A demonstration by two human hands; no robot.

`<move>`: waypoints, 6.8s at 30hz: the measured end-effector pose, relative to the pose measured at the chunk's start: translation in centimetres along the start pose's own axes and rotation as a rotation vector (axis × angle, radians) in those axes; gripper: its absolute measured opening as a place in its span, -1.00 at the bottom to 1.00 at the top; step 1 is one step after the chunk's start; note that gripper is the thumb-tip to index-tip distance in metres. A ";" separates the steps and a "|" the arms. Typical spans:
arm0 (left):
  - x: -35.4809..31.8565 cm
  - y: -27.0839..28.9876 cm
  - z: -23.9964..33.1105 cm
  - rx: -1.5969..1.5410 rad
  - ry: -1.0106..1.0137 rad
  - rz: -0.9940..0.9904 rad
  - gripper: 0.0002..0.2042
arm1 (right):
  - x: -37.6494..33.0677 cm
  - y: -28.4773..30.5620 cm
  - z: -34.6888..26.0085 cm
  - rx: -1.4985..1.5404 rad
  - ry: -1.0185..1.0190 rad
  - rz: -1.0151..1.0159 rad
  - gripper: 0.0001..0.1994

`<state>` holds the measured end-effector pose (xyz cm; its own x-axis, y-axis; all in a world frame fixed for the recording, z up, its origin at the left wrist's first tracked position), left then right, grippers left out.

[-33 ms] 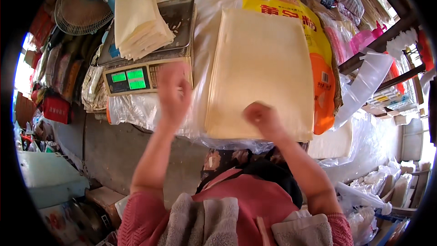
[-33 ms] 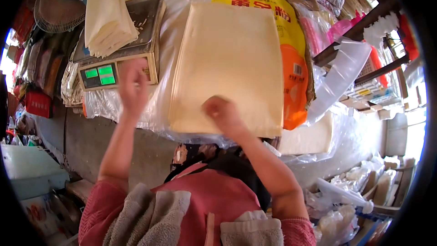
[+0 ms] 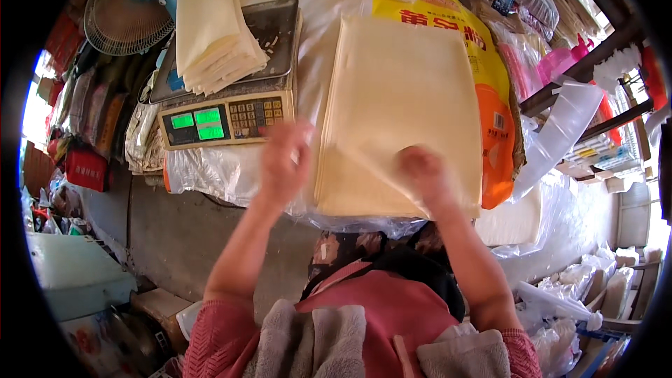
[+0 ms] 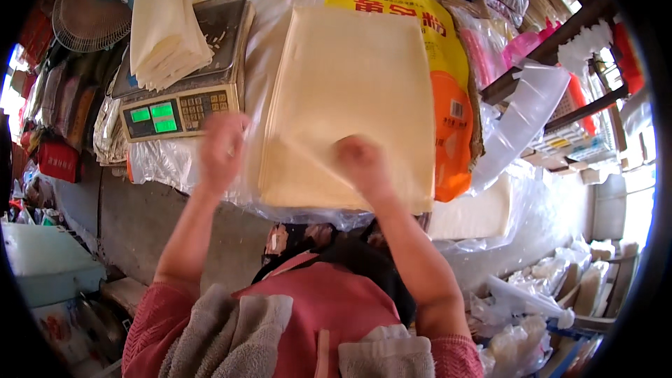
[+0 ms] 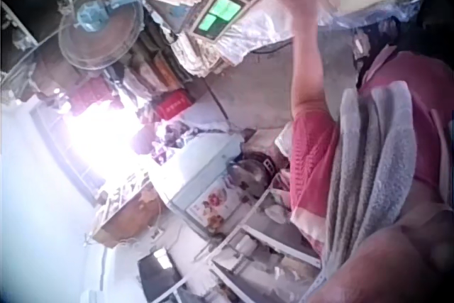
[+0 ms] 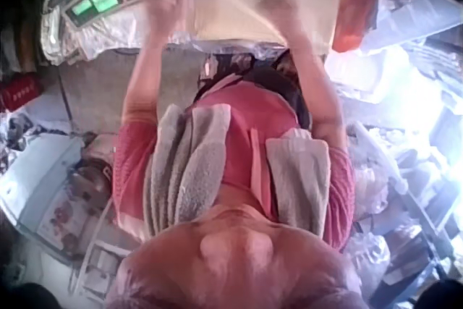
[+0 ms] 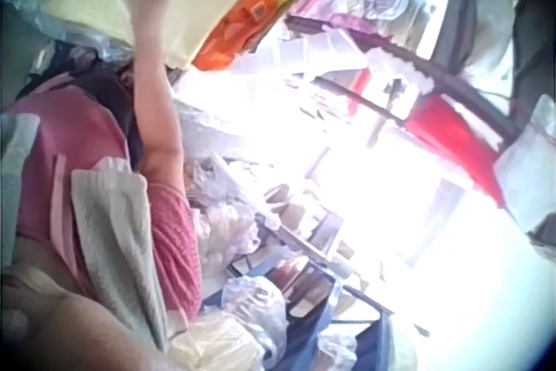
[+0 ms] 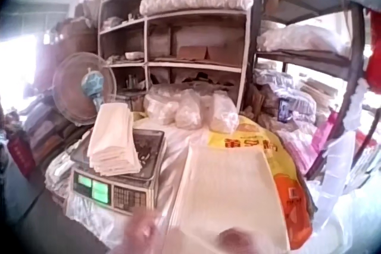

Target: The person sorts and stacks thin sheets of dough by hand, periodically placing a stack on a digital scale before gathering them into a bundle and placing the bundle into a plastic bag.

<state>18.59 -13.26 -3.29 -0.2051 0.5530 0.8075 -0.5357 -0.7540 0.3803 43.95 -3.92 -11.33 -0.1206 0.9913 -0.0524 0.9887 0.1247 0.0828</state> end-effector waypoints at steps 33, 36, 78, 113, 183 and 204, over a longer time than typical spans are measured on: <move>-7.5 -8.2 6.2 -0.273 0.316 -0.329 -0.43 | -13.8 3.3 -19.8 -0.841 1.290 -0.064 -0.67; -6.0 -7.8 5.5 -0.509 0.703 0.029 -0.46 | -13.1 3.0 -14.2 -0.929 1.117 -0.259 -0.65; -3.5 -12.5 2.5 0.249 -0.187 -0.592 -0.32 | 6.3 4.6 -0.8 -1.177 0.785 0.007 -0.47; -4.9 -13.3 2.2 0.318 -0.109 -0.619 -0.20 | 3.0 6.5 -6.3 -1.045 0.770 0.019 -0.09; -9.1 -0.8 -0.2 -0.283 0.555 0.040 -0.48 | -7.6 -8.6 -2.3 -0.993 0.971 -0.526 -0.87; -6.9 -11.0 2.4 -0.069 0.451 -0.533 -0.31 | -3.4 -1.8 -1.4 -0.775 0.905 -0.202 -0.57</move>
<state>27.89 -9.66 -11.98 -0.2121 0.9454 0.2475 -0.7052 -0.3234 0.6309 42.50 -7.45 -9.87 -0.5917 0.5830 0.5567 0.6667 -0.0343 0.7446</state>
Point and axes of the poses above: each hand's wrist, its own x-axis towards the middle knuckle, its own y-axis out of the back of the hand, z = x × y, the point moved 7 cm from there along x, towards the middle knuckle, and after that the axes turned 12 degrees about z, right-handed, at the moved point
